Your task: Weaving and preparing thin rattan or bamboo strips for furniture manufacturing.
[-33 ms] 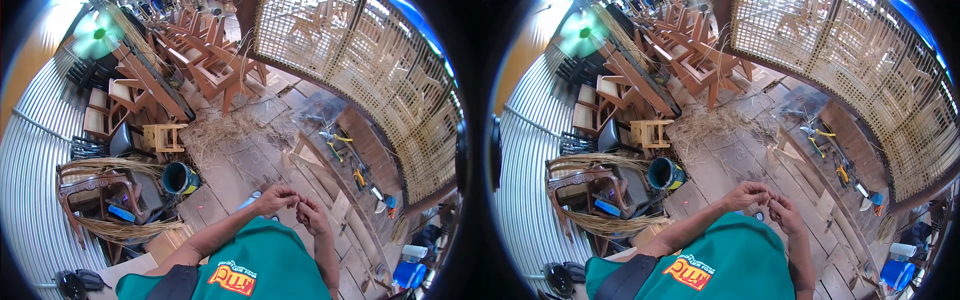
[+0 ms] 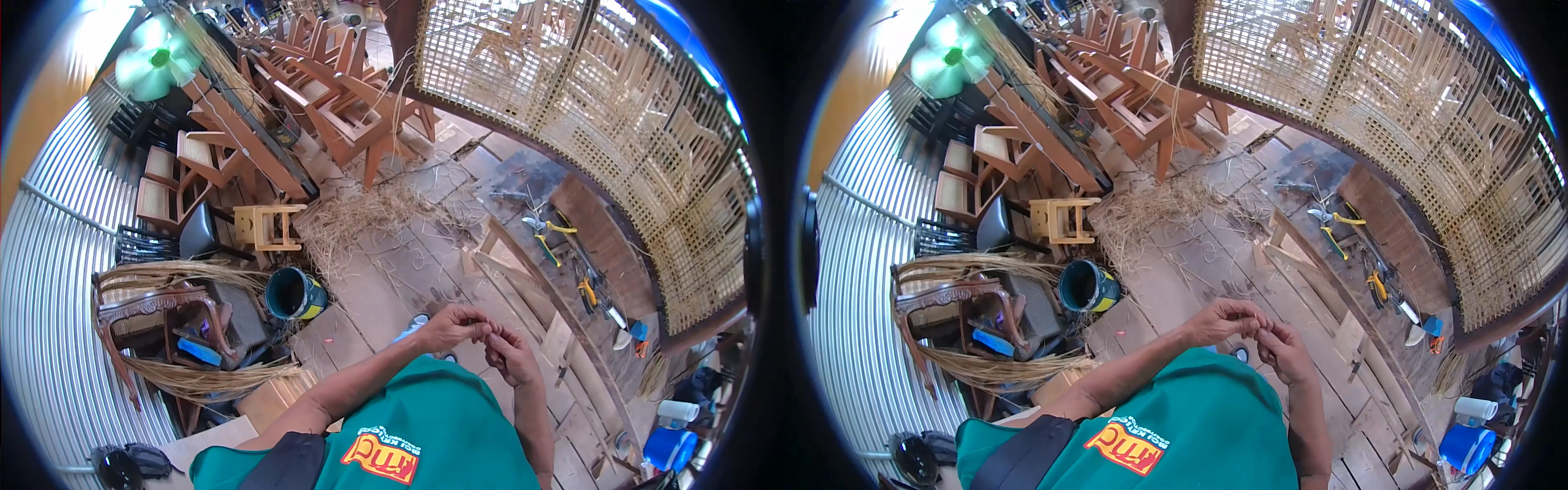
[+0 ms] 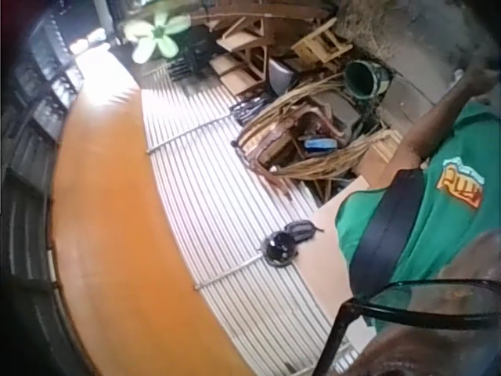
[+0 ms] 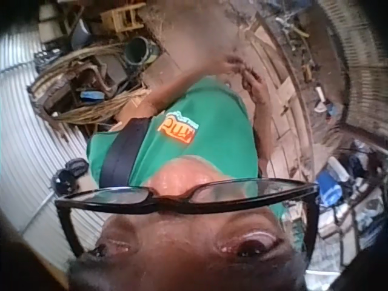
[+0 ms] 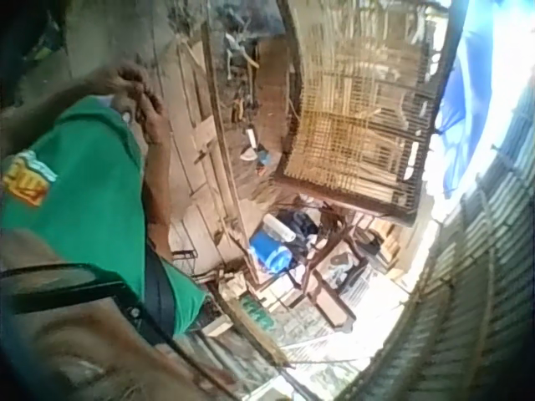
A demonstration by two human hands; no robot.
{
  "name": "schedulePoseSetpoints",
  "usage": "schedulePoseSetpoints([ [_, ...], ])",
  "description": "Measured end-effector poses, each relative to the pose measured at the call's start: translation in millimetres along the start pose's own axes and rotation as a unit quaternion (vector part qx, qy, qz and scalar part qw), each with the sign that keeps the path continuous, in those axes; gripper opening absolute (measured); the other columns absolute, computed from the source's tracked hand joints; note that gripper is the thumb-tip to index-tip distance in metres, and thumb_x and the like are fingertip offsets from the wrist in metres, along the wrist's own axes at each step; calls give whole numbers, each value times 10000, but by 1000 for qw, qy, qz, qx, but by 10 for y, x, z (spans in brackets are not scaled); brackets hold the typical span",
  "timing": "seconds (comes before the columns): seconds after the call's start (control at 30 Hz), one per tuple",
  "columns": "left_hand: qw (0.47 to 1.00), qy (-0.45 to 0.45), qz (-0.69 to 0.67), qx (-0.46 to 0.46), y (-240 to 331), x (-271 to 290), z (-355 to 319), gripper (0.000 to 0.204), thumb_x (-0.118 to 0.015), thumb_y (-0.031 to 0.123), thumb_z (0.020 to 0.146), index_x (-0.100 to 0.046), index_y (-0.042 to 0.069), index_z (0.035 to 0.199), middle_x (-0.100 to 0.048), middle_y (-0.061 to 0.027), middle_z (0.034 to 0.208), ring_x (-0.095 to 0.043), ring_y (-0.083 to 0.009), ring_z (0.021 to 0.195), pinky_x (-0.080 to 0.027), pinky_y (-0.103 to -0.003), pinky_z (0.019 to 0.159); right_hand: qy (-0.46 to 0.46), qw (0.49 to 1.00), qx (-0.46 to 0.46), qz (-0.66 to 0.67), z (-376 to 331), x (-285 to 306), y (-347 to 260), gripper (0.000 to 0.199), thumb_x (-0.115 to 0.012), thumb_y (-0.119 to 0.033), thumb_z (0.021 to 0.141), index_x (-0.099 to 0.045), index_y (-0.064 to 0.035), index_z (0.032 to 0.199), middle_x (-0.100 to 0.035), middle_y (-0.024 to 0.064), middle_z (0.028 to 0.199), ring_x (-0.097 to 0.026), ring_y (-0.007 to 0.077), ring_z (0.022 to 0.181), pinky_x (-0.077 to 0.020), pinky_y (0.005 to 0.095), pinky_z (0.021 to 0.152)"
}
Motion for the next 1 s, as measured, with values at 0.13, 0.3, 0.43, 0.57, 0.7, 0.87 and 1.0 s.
schedulePoseSetpoints([
  [0.13, 997, -50, -54, 9, 575, 1206, 520, 182, -845, 177, 1237, -895, 28, 1329, -881, -19, 1255, -795, -141, 1164, -655, -355, 1037, 25, 986, -28, -164, 1027, -365, -399, 288, -771, -313, 1281, -822, -38, 1212, -784, 29, 885, -735, 135, 720, -577, 296, 659],
  [0.3, 960, -146, 231, -62, 1648, 2581, 1393, 134, -860, 77, 1190, -893, 22, 1308, -910, -79, 1129, -823, -143, 1093, -666, -354, 1009, 201, 925, -1, -324, 2552, -195, -539, 250, -748, -245, 1273, -822, -29, 1171, -766, 50, 839, -716, 124, 684, -568, 333, 607],
  [0.43, 925, -141, 352, 19, 1777, 3661, 1751, 244, -876, 183, 1194, -880, 21, 1376, -919, -89, 1182, -849, -163, 1145, -693, -377, 1009, 305, 926, 71, -212, 3729, -774, -1072, 227, -764, -233, 1256, -834, -34, 1174, -724, -7, 883, -638, 91, 732, -507, 301, 668],
  [0.57, 980, -56, -125, 145, 1839, 4273, 1966, 318, -869, 307, 1227, -861, 67, 1436, -877, -47, 1355, -827, -181, 1211, -698, -385, 1012, 325, 923, 90, -187, 4369, -1447, -1449, 215, -811, -220, 1243, -883, -21, 1279, -689, -57, 893, -591, 56, 796, -455, 281, 725],
  [0.7, 932, 92, -236, 261, 1437, 4222, 1924, 317, -911, 320, 1198, -855, 95, 1413, -876, -41, 1311, -836, -165, 1170, -689, -340, 957, 301, 908, 159, -243, 4574, -1515, -1306, 232, -784, -192, 1267, -900, 9, 1268, -820, -23, 1001, -691, 73, 888, -525, 288, 775],
  [0.87, 935, 170, -207, 233, 927, 3539, 1963, 354, -899, 301, 1205, -839, 80, 1476, -888, -63, 1240, -865, -182, 1109, -720, -356, 872, 321, 909, 127, -233, 4057, -1063, -1141, 272, -765, -212, 1281, -853, 9, 1149, -844, 10, 1020, -724, 80, 898, -546, 290, 767],
  [1.0, 981, 190, 4, 48, 838, 2663, 1930, 583, -818, 214, 1242, -649, 22, 1766, -880, -153, 1363, -877, -252, 1187, -724, -426, 1013, 385, 889, 145, -199, 3634, -466, -737, 291, -735, -228, 1292, -837, -32, 1102, -792, -3, 943, -699, 72, 856, -530, 278, 735],
])
Point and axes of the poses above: each hand's wrist, its own z-axis towards the middle knuckle, its own x-axis out of the back of the hand, y = z × x, the point moved 1 cm from there along z, towards the middle knuckle
